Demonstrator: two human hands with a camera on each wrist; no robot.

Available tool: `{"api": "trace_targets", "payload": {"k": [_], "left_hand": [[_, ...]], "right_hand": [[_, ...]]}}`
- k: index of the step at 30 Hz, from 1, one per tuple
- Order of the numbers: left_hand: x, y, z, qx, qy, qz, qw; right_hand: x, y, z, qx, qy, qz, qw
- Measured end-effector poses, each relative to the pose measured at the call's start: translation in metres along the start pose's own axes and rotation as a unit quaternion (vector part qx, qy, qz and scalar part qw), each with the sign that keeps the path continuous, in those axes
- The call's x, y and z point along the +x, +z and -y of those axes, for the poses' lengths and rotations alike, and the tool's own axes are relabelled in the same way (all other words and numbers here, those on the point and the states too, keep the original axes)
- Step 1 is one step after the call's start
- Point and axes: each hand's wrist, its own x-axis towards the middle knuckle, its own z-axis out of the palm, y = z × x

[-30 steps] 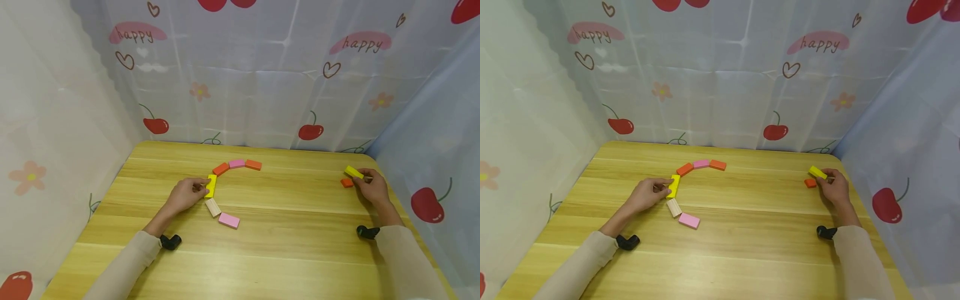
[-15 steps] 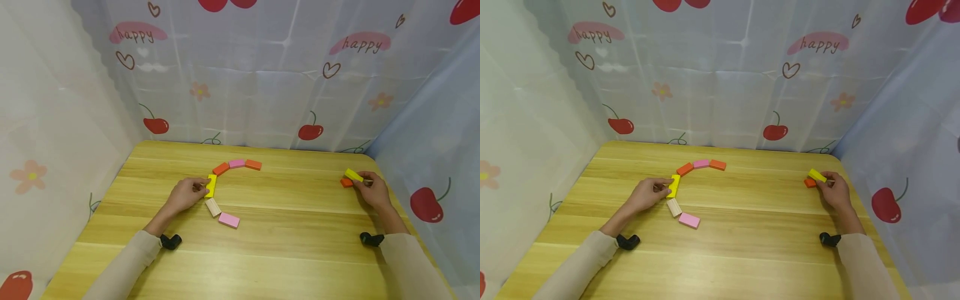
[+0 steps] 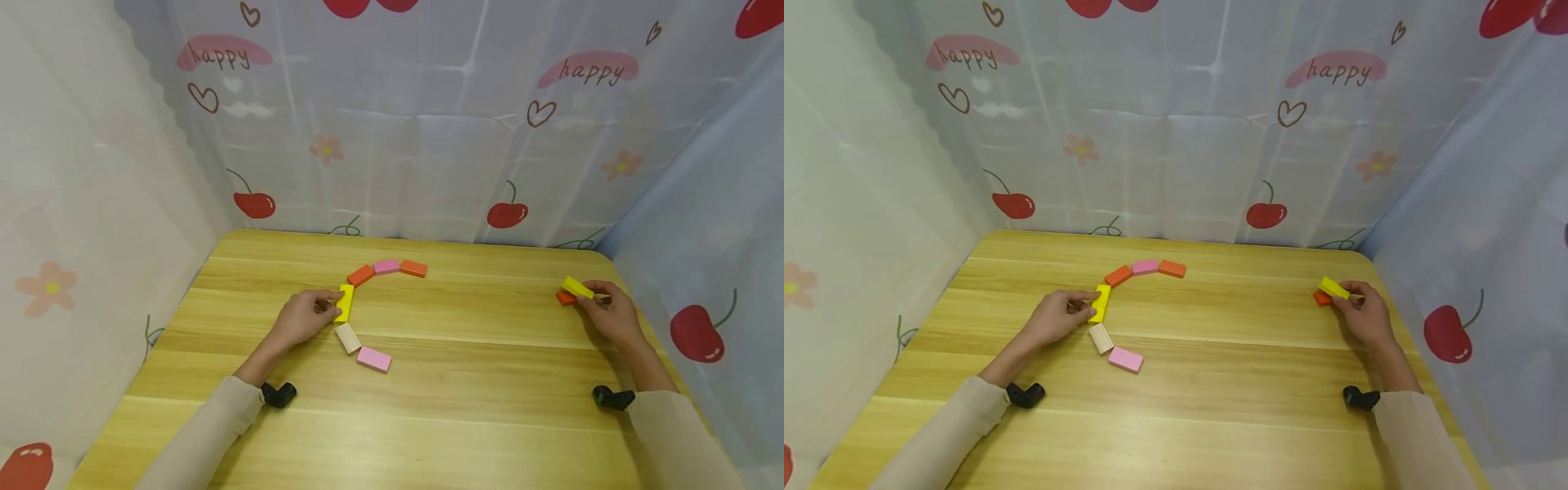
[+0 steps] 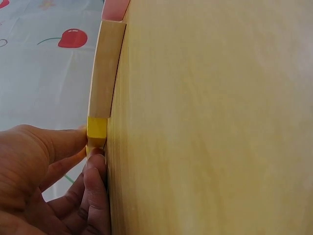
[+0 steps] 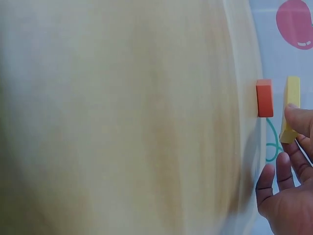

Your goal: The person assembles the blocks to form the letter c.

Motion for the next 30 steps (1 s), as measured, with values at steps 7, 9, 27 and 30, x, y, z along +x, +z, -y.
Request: {"api": "trace_targets", "payload": {"k": [7, 9, 27, 30], "left_hand": [[0.0, 0.0, 0.0, -0.003, 0.001, 0.002, 1.0], [0.0, 0.0, 0.0, -0.004, 0.001, 0.002, 1.0], [-0.001, 0.0, 0.0, -0.002, 0.001, -0.003, 1.0], [-0.001, 0.0, 0.0, -0.001, 0.003, -0.004, 1.0]], "right_hand": [[-0.007, 0.001, 0.001, -0.019, -0.018, 0.003, 1.0], [-0.008, 0.002, 0.001, -0.021, -0.023, 0.003, 1.0], [-0.023, 0.013, 0.013, -0.014, -0.091, -0.008, 0.996], [-0.025, 0.014, 0.017, -0.008, -0.103, -0.003, 0.995]]}}
